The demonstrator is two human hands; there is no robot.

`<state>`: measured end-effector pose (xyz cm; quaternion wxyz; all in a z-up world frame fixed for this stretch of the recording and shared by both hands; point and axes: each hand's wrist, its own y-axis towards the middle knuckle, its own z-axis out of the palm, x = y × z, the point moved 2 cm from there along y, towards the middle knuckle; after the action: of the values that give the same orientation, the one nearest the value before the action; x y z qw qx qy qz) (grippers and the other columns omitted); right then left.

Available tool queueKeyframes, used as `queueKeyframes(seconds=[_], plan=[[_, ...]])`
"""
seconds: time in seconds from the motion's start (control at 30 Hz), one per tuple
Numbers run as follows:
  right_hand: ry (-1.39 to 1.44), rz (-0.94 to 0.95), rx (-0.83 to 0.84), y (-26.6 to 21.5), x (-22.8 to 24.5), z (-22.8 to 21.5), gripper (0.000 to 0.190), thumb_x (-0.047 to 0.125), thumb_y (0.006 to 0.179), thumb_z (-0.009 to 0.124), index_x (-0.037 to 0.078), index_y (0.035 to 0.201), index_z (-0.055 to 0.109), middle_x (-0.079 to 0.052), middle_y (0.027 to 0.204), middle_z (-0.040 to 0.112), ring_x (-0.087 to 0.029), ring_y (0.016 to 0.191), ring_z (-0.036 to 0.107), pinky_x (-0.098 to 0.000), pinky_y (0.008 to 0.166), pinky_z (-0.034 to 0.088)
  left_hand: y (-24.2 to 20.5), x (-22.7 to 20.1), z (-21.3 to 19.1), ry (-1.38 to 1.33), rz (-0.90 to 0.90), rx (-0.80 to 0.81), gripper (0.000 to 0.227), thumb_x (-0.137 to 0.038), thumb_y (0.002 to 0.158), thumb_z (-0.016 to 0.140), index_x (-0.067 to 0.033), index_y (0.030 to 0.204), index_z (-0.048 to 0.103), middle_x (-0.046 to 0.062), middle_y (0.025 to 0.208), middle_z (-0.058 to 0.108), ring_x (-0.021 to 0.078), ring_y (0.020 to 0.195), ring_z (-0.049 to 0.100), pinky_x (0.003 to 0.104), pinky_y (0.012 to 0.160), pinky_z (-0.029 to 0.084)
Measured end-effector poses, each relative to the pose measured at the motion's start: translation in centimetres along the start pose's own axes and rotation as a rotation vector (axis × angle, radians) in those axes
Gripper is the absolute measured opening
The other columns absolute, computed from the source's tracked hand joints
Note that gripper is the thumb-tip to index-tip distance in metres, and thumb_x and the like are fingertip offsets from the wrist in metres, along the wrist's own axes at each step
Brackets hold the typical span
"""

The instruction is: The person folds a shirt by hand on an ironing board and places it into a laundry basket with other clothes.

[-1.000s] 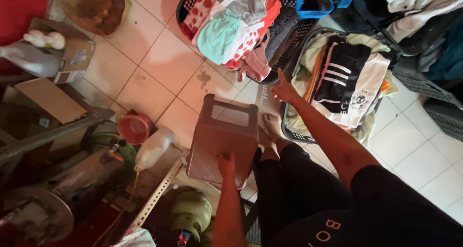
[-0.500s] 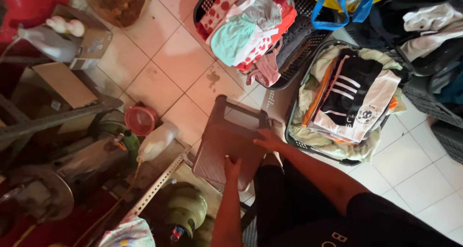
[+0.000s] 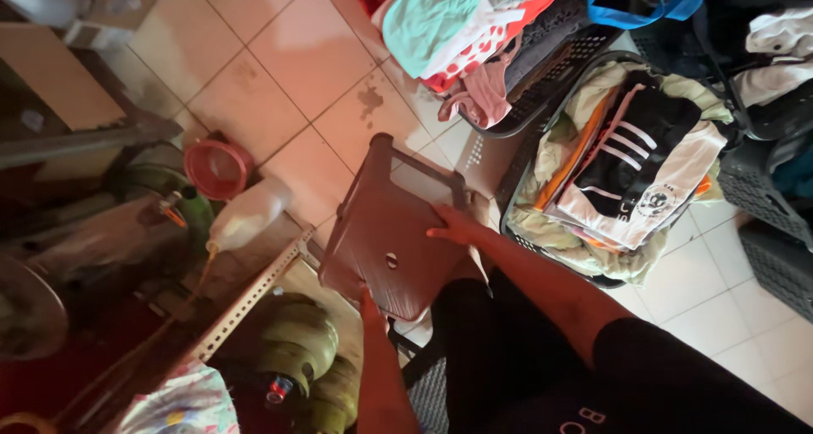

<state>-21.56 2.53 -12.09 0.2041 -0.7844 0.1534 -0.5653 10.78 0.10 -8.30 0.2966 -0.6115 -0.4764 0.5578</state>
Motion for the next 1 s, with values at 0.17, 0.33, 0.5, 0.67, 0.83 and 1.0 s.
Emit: queueKeyframes(seconds=[0.17, 0.33, 0.5, 0.67, 0.83, 1.0], plan=[[0.12, 0.044, 0.098, 0.5, -1.1, 0.6, 0.1, 0.057, 0.088, 0.076, -0.005, 0.155, 0.033, -0.029, 0.155, 0.041, -0.04, 0.144, 0.04, -0.0439, 0.117, 0.033, -0.2, -0.2, -0.5, 0.02, -0.165, -0.031, 0.08, -0.06, 0.09, 0.061, -0.017, 0.155, 0.043, 0.003, 0.155, 0.05, 0.0283, 0.139, 0.048, 0.057, 0.109, 0.035], [0.152, 0.231, 0.112, 0.2, -2.0, 0.0, 0.105, 0.058, 0.078, 0.079, 0.001, 0.155, 0.037, -0.022, 0.155, 0.045, -0.034, 0.143, 0.045, -0.0408, 0.117, 0.037, -1.3, -1.4, -0.4, -0.138, -0.11, 0.127, 0.085, -0.057, 0.083, 0.072, -0.013, 0.152, 0.046, 0.009, 0.154, 0.052, 0.0293, 0.141, 0.049, 0.053, 0.116, 0.039], [0.246, 0.202, 0.143, 0.0, 0.4, -3.0, 0.1, 0.055, 0.077, 0.082, 0.004, 0.153, 0.042, -0.019, 0.153, 0.049, -0.032, 0.143, 0.046, -0.0431, 0.116, 0.038, -3.4, -4.3, -0.5, -0.194, 0.099, 0.361, 0.087, -0.058, 0.092, 0.068, -0.0048, 0.156, 0.042, 0.012, 0.16, 0.047, 0.03, 0.145, 0.045, 0.048, 0.118, 0.037], [0.445, 0.347, 0.106, -4.0, 3.0, -7.1, 0.083, 0.048, 0.084, 0.079, 0.015, 0.153, 0.047, -0.012, 0.153, 0.05, -0.026, 0.138, 0.048, -0.046, 0.113, 0.041, -10.0, -8.2, -1.1, -0.298, 0.097, 0.406, 0.078, -0.051, 0.095, 0.056, -0.0069, 0.156, 0.034, 0.016, 0.154, 0.046, 0.0358, 0.138, 0.047, 0.052, 0.111, 0.042], [0.897, 0.349, 0.016, -5.6, 3.0, -13.4, 0.087, 0.042, 0.093, 0.067, 0.021, 0.164, 0.021, -0.012, 0.131, 0.065, -0.022, 0.113, 0.065, -0.0423, 0.098, 0.053, -18.3, -11.2, 0.5, -0.251, 0.17, 0.353, 0.07, -0.041, 0.095, 0.054, -0.0051, 0.153, 0.039, 0.016, 0.15, 0.051, 0.0335, 0.133, 0.052, 0.05, 0.108, 0.045], [0.648, 0.414, -0.335, -3.5, 1.2, -20.6, 0.11, 0.014, 0.09, 0.07, 0.038, 0.167, -0.005, -0.018, 0.082, 0.068, -0.02, 0.058, 0.065, -0.0383, 0.05, 0.057, -17.6, -15.9, 2.6, -0.224, 0.285, 0.391, 0.062, -0.035, 0.094, 0.055, 0.0002, 0.144, 0.046, 0.018, 0.14, 0.058, 0.0333, 0.125, 0.06, 0.05, 0.102, 0.051]])
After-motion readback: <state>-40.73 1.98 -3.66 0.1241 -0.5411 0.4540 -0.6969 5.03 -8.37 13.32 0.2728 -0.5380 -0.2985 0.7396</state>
